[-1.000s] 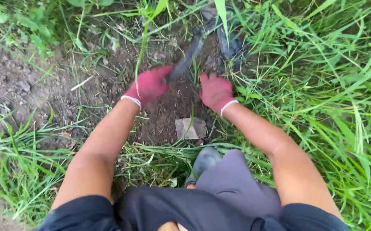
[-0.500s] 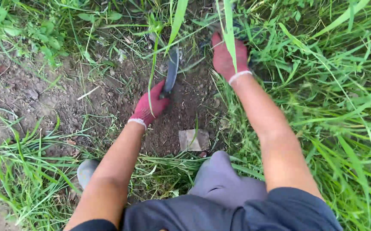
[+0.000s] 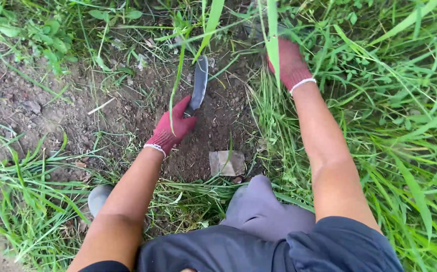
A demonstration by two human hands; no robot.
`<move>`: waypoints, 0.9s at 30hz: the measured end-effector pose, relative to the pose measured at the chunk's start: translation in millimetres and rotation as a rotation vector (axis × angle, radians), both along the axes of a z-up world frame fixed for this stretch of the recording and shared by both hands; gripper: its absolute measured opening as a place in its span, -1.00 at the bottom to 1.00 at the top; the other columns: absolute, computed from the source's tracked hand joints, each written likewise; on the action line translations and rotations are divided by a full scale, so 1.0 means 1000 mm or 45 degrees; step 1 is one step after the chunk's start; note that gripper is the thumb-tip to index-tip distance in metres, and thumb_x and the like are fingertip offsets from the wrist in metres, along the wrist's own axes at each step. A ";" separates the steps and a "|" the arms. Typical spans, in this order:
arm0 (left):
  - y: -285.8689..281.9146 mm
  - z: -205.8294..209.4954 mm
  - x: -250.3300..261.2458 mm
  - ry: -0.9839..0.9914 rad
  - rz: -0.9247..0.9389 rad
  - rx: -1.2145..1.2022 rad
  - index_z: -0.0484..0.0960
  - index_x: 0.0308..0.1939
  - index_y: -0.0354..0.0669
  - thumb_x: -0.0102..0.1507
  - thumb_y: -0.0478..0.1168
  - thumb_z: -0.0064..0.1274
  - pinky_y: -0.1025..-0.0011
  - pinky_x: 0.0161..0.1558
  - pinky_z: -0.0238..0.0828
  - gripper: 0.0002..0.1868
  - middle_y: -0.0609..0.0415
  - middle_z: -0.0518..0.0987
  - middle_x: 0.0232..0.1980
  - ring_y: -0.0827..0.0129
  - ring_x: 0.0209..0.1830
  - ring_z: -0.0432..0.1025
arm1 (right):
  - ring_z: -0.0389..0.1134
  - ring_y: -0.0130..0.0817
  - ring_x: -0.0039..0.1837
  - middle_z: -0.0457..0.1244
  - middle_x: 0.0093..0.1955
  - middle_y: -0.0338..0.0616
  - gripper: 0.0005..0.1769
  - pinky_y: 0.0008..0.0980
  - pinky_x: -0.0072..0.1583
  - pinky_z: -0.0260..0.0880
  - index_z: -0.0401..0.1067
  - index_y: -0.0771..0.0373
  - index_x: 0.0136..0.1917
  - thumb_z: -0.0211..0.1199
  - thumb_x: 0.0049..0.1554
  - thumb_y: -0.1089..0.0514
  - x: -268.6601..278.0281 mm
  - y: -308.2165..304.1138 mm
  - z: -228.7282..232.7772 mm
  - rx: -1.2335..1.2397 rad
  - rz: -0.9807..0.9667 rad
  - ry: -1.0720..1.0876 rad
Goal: Using a handheld sickle to cut and remove weeds and grass from a dirt area.
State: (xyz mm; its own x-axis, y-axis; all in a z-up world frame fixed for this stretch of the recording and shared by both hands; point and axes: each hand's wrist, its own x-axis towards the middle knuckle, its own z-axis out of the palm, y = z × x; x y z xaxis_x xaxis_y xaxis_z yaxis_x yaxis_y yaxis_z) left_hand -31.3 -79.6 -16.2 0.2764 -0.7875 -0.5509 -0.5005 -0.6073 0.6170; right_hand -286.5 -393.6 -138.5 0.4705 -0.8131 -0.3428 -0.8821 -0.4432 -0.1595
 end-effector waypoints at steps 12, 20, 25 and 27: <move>-0.061 -0.001 -0.008 0.032 -0.095 -0.404 0.26 0.54 -0.03 0.21 -0.08 0.20 0.25 0.28 0.37 -0.18 -0.19 0.56 0.32 0.06 0.31 0.47 | 0.39 0.00 0.03 0.33 -0.08 0.07 -0.76 -0.08 0.10 0.43 0.52 0.26 -0.08 0.03 0.17 0.20 -0.090 0.265 -0.013 0.264 1.219 -0.342; -0.077 -0.007 -0.046 -0.177 -0.422 -0.180 0.27 0.55 0.19 0.28 -0.16 0.06 0.04 0.16 0.43 -0.27 -0.21 0.62 0.18 -0.11 0.13 0.53 | 0.41 0.07 0.08 0.36 0.00 0.11 -0.64 -0.03 0.12 0.41 0.50 0.27 0.02 0.20 0.04 0.02 -0.067 0.288 0.084 1.046 0.516 -0.314; -0.072 -0.026 -0.041 -0.158 -0.471 -0.215 0.32 0.47 0.19 0.23 -0.11 0.11 0.06 0.15 0.44 -0.30 -0.19 0.62 0.16 -0.10 0.14 0.52 | 0.41 0.03 0.12 0.37 0.04 0.04 -0.64 -0.06 0.15 0.42 0.51 0.19 0.07 0.17 0.10 -0.04 -0.037 0.253 0.148 0.829 0.343 -0.455; -0.063 -0.047 -0.048 0.060 -0.034 -0.573 0.30 0.46 0.11 0.25 -0.10 0.07 0.12 0.16 0.49 -0.33 -0.16 0.62 0.21 -0.02 0.15 0.56 | 0.39 0.08 0.15 0.36 0.08 0.07 -0.62 -0.01 0.15 0.40 0.49 0.21 0.12 0.18 0.14 -0.03 -0.038 0.248 0.134 0.539 0.338 -0.556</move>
